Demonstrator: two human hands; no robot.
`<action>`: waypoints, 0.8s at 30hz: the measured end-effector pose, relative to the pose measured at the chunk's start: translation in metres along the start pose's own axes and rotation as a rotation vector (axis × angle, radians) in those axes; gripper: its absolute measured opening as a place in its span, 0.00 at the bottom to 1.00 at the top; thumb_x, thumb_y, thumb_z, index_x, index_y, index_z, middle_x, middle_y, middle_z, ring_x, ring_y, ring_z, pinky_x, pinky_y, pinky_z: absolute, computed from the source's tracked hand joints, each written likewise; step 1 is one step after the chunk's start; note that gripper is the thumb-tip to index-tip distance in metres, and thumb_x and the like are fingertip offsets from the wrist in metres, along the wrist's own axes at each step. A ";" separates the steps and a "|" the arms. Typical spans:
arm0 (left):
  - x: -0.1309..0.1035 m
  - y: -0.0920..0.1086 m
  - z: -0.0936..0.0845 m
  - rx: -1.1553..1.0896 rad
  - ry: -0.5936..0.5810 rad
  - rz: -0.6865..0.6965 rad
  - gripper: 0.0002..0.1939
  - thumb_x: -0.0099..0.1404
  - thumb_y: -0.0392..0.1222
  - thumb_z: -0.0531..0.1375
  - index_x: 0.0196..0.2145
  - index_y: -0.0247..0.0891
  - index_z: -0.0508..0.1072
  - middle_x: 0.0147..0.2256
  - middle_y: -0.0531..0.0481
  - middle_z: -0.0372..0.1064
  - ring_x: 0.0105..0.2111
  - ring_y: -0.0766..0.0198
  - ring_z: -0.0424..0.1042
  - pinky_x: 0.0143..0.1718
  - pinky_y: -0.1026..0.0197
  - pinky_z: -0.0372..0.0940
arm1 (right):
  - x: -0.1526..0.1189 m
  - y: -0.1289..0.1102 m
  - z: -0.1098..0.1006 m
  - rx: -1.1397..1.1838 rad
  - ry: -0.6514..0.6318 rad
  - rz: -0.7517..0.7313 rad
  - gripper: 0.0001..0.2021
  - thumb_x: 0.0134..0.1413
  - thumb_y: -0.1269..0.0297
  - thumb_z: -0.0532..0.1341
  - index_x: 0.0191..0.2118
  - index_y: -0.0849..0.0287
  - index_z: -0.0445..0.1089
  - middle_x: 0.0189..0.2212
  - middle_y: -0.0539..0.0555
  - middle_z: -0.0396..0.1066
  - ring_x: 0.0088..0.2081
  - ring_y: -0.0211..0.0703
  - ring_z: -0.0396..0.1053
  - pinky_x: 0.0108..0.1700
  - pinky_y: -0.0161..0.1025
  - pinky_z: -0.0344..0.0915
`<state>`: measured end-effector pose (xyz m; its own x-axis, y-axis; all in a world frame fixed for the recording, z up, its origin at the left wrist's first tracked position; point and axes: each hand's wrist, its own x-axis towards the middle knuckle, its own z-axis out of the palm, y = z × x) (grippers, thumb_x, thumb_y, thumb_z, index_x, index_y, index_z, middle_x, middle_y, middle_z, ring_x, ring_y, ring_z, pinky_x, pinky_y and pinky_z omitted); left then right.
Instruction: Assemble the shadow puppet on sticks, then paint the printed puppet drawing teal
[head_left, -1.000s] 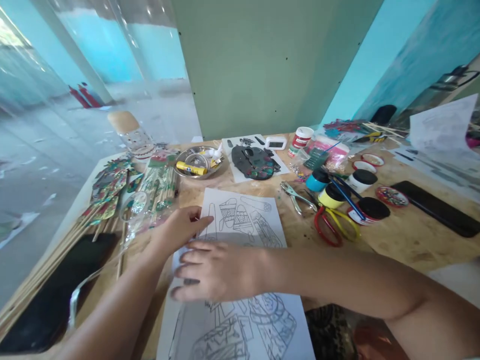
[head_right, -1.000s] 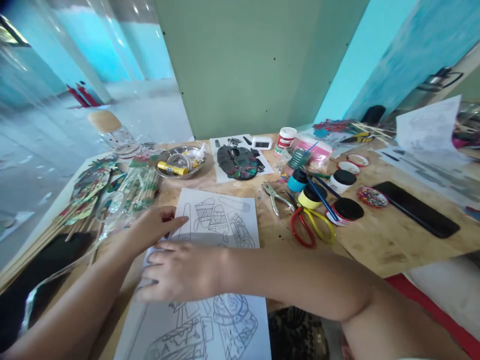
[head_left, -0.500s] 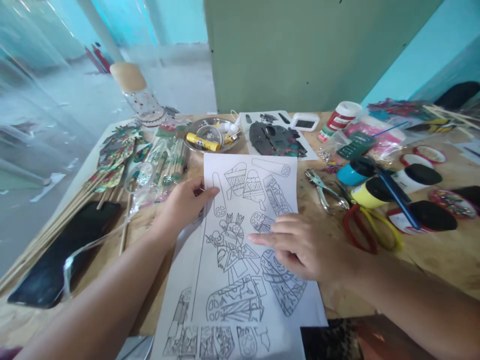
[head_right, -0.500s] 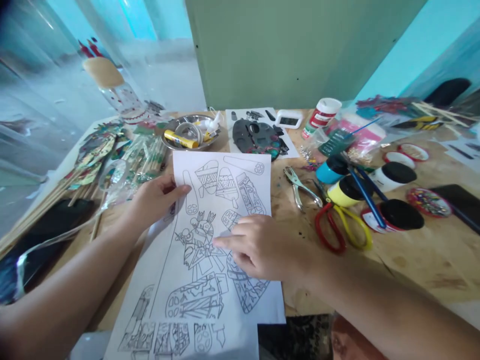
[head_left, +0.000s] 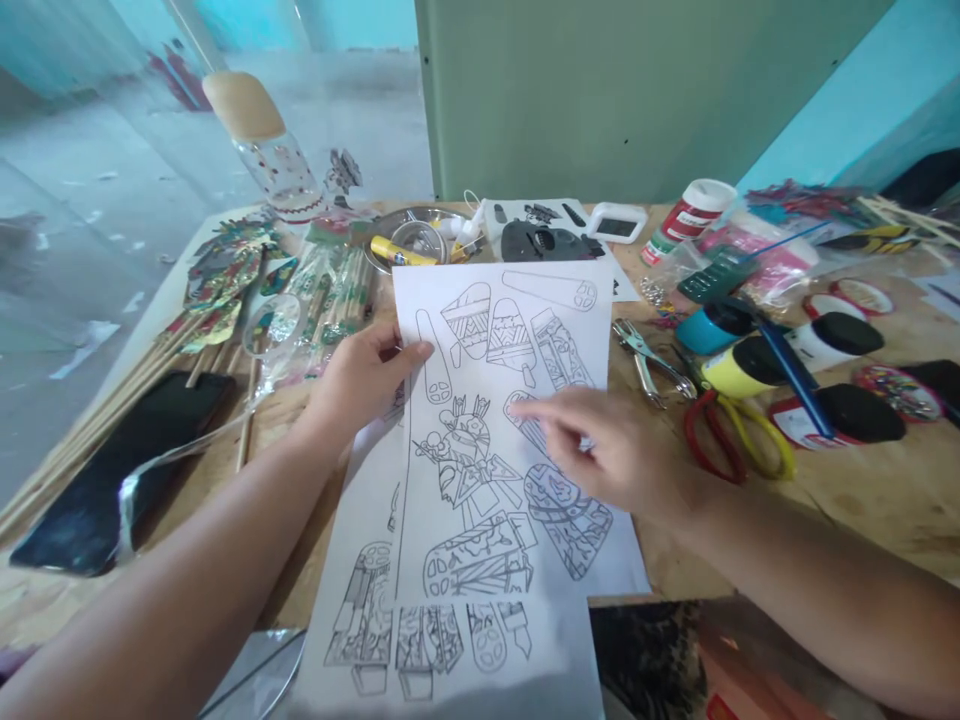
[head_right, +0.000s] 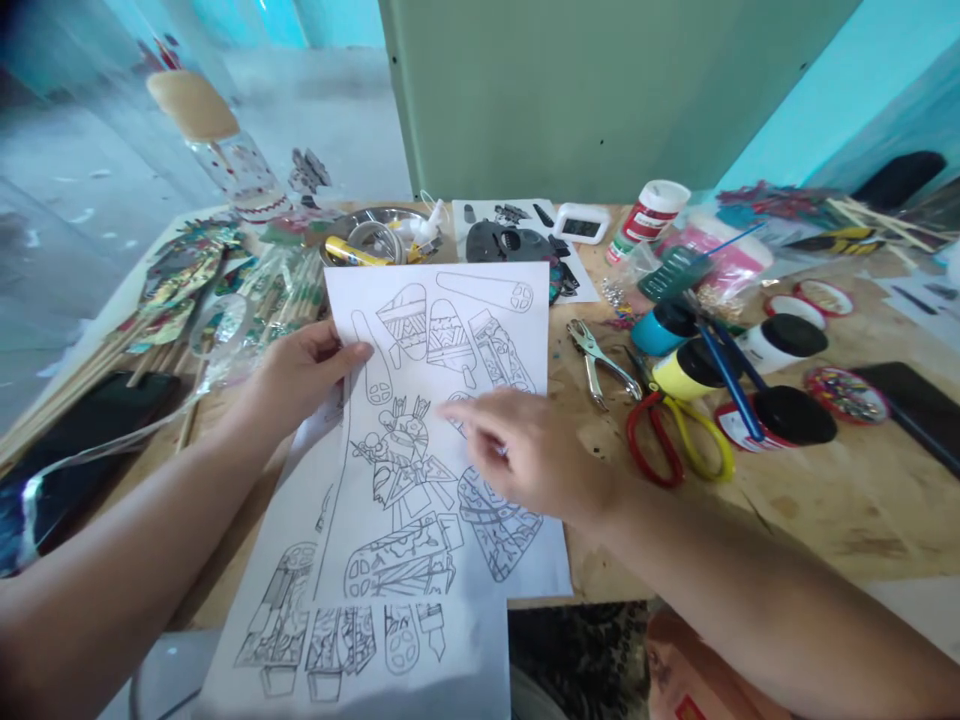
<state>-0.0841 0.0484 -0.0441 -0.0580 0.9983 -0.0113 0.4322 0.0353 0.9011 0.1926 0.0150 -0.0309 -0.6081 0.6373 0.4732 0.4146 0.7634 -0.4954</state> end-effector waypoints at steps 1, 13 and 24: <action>-0.001 0.003 -0.001 -0.033 0.006 0.008 0.14 0.64 0.50 0.61 0.41 0.38 0.74 0.34 0.51 0.75 0.30 0.68 0.68 0.33 0.62 0.63 | 0.002 0.003 -0.003 0.008 0.160 0.082 0.12 0.61 0.71 0.57 0.48 0.52 0.69 0.32 0.50 0.69 0.32 0.40 0.67 0.39 0.40 0.67; -0.003 0.008 -0.012 -0.206 0.086 0.037 0.09 0.64 0.47 0.62 0.33 0.38 0.72 0.26 0.57 0.66 0.25 0.72 0.62 0.28 0.63 0.57 | 0.008 0.052 -0.005 0.373 0.243 0.552 0.13 0.60 0.52 0.63 0.48 0.50 0.75 0.42 0.54 0.79 0.46 0.54 0.76 0.47 0.53 0.74; -0.005 0.002 -0.008 0.113 -0.033 -0.056 0.22 0.57 0.59 0.65 0.38 0.38 0.80 0.30 0.51 0.79 0.27 0.63 0.70 0.29 0.61 0.60 | 0.012 0.045 -0.005 0.439 0.376 0.585 0.17 0.58 0.51 0.65 0.47 0.57 0.76 0.45 0.54 0.79 0.50 0.52 0.75 0.54 0.50 0.70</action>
<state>-0.0906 0.0428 -0.0388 -0.0562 0.9955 -0.0758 0.5277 0.0941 0.8442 0.2072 0.0579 -0.0439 -0.0763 0.9715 0.2243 0.2443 0.2364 -0.9405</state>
